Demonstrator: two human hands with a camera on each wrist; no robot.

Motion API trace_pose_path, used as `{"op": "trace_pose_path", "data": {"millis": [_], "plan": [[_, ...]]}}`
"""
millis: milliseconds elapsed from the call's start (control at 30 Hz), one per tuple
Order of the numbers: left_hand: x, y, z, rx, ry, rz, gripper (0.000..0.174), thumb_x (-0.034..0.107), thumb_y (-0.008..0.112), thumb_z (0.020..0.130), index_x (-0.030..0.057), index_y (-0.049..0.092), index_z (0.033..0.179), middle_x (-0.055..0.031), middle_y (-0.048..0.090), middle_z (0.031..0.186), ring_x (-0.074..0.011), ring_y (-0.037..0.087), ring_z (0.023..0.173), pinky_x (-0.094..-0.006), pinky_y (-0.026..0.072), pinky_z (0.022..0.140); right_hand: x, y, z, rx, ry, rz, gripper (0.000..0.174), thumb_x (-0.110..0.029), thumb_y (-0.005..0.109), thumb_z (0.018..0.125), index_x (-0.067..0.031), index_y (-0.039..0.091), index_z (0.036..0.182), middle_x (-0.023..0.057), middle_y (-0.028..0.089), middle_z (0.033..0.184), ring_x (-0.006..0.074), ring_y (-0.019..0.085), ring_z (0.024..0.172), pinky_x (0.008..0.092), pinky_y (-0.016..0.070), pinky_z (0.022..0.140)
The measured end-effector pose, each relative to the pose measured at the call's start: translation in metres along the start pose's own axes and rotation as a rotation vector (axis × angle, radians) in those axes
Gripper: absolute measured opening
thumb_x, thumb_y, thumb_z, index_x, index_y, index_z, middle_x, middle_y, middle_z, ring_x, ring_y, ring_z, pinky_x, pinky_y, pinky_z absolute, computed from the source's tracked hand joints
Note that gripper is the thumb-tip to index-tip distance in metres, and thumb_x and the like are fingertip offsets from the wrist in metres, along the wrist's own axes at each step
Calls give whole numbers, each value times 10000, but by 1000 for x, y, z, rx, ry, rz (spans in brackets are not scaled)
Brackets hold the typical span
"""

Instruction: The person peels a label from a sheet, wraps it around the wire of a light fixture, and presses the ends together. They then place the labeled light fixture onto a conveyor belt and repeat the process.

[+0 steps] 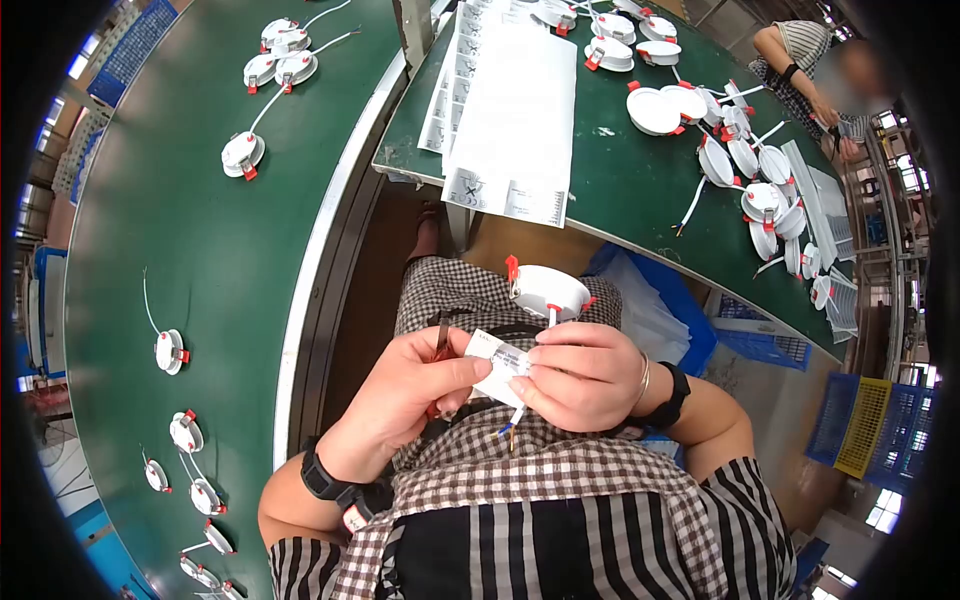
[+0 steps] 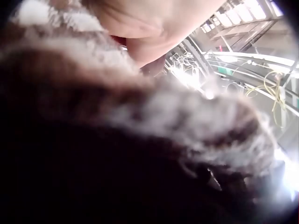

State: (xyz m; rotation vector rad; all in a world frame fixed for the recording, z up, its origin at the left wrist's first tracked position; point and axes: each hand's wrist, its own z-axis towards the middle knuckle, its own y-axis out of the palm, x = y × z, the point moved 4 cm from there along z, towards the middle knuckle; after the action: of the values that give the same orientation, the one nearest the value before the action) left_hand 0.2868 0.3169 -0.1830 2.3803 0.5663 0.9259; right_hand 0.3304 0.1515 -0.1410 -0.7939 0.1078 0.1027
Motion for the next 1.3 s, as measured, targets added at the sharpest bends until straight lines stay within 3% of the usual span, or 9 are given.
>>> {"op": "trace_pose_path", "data": {"millis": [200,400,567,633,667,800,900,1233,1300], "plan": [[8,-7,1,76,91,343,112,22,651,762,-6,582,845,-16,567,678,-49,469,510,-176,358,456,2,2,0,-49,-29,5,159,-43,636,699,-41,651,858,34,582,881,177,579,814,311,531,734],[9,-15,4,61,-7,127,112,57,664,772,7,603,851,31,539,660,-20,436,517,-178,314,451,4,4,-1,-39,-29,14,177,-44,635,685,-35,651,861,28,579,871,179,580,817,311,530,735],[8,-6,14,13,-54,291,137,99,708,768,9,627,833,47,529,631,-11,421,520,-179,301,451,3,7,3,-8,-45,61,177,-44,638,671,-33,657,846,23,576,860,179,577,810,312,529,732],[16,-6,18,73,207,433,96,51,695,765,10,612,792,7,589,685,-32,500,584,-174,390,519,7,9,2,-9,-1,32,169,-47,642,663,-31,660,830,26,577,862,180,577,805,315,529,725],[18,-6,21,115,205,458,62,41,670,785,14,614,785,8,596,692,-32,513,597,-184,415,556,9,10,1,13,20,37,175,-43,650,647,-32,662,821,30,577,861,180,576,805,316,529,719],[21,-6,24,211,240,270,113,130,613,850,24,610,810,12,582,664,-31,484,548,-182,356,468,13,7,0,8,21,5,195,-37,669,621,-34,653,815,29,569,843,175,570,765,303,518,689],[16,-18,21,36,149,155,208,220,599,864,12,607,865,-24,589,695,-51,453,507,-188,312,434,11,6,-8,37,57,-42,187,-38,669,628,-36,636,811,28,565,835,165,562,730,290,505,659],[-3,-13,19,-4,-29,-35,136,137,655,828,20,597,864,-12,570,684,-38,446,497,-163,316,422,7,12,-14,11,10,-26,213,-55,654,652,-54,607,860,18,554,871,140,533,693,275,472,621],[-4,-14,18,-7,12,-7,164,136,680,803,23,597,888,-3,552,718,-38,430,504,-165,318,430,8,10,-14,5,3,-39,204,-60,650,659,-57,604,857,21,556,876,141,534,697,278,473,626]]}}
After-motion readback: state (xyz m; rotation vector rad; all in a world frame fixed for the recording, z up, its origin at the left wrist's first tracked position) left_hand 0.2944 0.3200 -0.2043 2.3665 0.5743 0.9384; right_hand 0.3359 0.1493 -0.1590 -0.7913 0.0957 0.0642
